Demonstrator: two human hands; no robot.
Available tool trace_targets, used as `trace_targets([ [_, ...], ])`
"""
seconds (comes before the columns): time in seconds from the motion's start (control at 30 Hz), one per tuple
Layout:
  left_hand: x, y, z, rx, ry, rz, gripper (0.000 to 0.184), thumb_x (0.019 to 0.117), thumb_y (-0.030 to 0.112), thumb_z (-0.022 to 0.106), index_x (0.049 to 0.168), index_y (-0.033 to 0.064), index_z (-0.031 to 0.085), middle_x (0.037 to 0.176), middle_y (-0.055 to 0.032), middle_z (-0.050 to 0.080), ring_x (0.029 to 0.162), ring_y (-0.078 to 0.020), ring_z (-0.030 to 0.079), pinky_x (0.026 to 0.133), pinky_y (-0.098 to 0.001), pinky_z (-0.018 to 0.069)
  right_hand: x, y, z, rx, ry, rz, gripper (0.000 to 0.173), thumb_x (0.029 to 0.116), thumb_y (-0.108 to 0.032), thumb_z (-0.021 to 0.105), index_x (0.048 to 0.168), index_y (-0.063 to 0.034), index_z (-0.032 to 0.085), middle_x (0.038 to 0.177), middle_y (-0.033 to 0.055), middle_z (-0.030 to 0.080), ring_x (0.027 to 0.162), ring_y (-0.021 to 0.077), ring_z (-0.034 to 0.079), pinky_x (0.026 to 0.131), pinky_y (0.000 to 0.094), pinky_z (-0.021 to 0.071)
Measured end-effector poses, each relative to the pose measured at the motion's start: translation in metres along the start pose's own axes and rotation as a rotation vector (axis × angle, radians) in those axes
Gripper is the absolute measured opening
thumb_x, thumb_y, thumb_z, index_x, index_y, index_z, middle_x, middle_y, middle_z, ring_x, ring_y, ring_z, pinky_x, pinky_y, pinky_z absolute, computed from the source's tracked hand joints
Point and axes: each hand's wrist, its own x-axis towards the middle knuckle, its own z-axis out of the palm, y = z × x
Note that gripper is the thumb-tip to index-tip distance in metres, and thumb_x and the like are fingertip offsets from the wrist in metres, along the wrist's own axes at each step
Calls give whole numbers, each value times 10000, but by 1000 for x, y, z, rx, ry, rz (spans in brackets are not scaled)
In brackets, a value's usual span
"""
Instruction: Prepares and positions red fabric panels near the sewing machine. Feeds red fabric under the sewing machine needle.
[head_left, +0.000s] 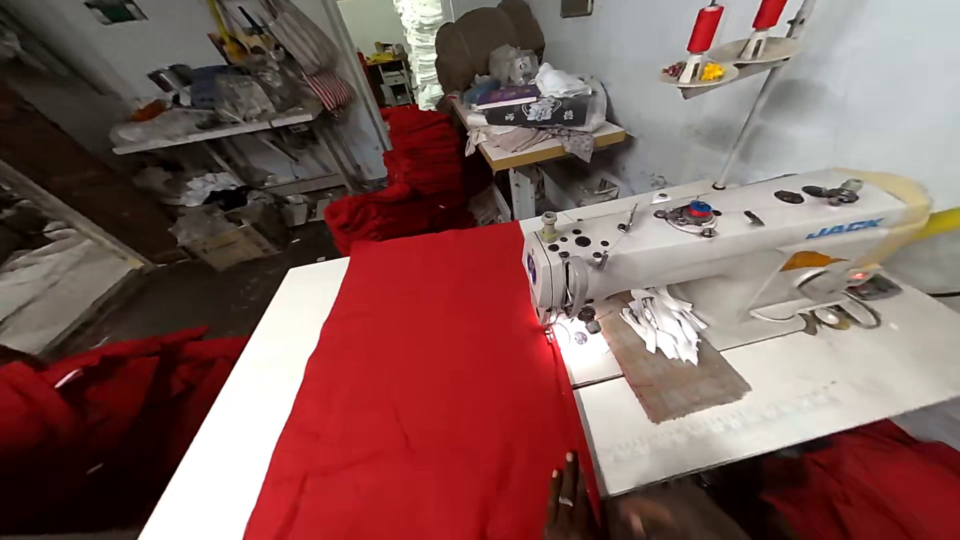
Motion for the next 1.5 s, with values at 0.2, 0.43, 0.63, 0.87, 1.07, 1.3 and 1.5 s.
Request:
trace_targets([
  [0.2, -6, 10, 6, 112, 26, 42, 349, 882, -33, 604, 1189, -193, 648, 1345, -374, 583, 1283, -563, 544, 1079, -650, 415, 153, -5, 7, -170, 407, 73, 383, 993, -79, 561, 1309, 134, 600, 1211, 308, 626, 1115, 416, 649, 982, 446, 520],
  [0.43, 11, -6, 15, 147, 130, 111, 278, 878, -36, 597, 1107, -148, 708, 1244, -322, 670, 1216, -492, 630, 1042, -562, 493, 142, 10, 41, -202, 741, -80, 223, 852, 102, 627, 1049, 151, 721, 911, 279, 673, 796, 396, 709, 721, 451, 603],
  [0.63, 8, -18, 24, 42, 222, 75, 274, 920, 76, 591, 1079, -69, 759, 1208, -239, 718, 1227, -486, 625, 1080, -677, 396, 123, 18, 56, -238, 842, -182, 254, 773, 93, 648, 1006, 128, 742, 877, 232, 701, 754, 342, 724, 681, 396, 613],
  [0.87, 22, -33, -16, -153, -8, 99, 325, 931, 156, 539, 1062, -22, 777, 1200, -141, 747, 1380, -517, 472, 1095, -831, 107, 116, 18, 55, -211, 807, -158, 258, 767, 114, 657, 1009, 123, 744, 832, 224, 664, 679, 319, 687, 625, 387, 596],
  [1.07, 56, -80, -29, -505, -3, 192, 211, 887, 70, 603, 862, -55, 771, 1123, -204, 751, 1368, -421, 526, 1202, -688, 25, 105, 7, 47, -175, 686, -85, 192, 802, 124, 653, 981, 153, 714, 898, 283, 674, 773, 394, 710, 712, 438, 604],
  [1.3, 88, -80, -14, -121, 225, 341, 120, 871, -12, 665, 877, 3, 784, 999, -134, 769, 1044, -375, 708, 952, -539, 534, 95, 13, 44, -200, 613, -164, 96, 827, 79, 669, 897, 136, 702, 867, 278, 670, 746, 388, 714, 685, 434, 607],
  [1.5, 97, -86, -28, -468, 25, 139, 144, 924, 9, 624, 930, -68, 746, 1091, -199, 727, 1110, -320, 661, 1022, -454, 487, 113, 48, 32, -76, 648, -490, 104, 849, 79, 652, 892, 69, 746, 977, 215, 735, 957, 359, 723, 882, 409, 588],
])
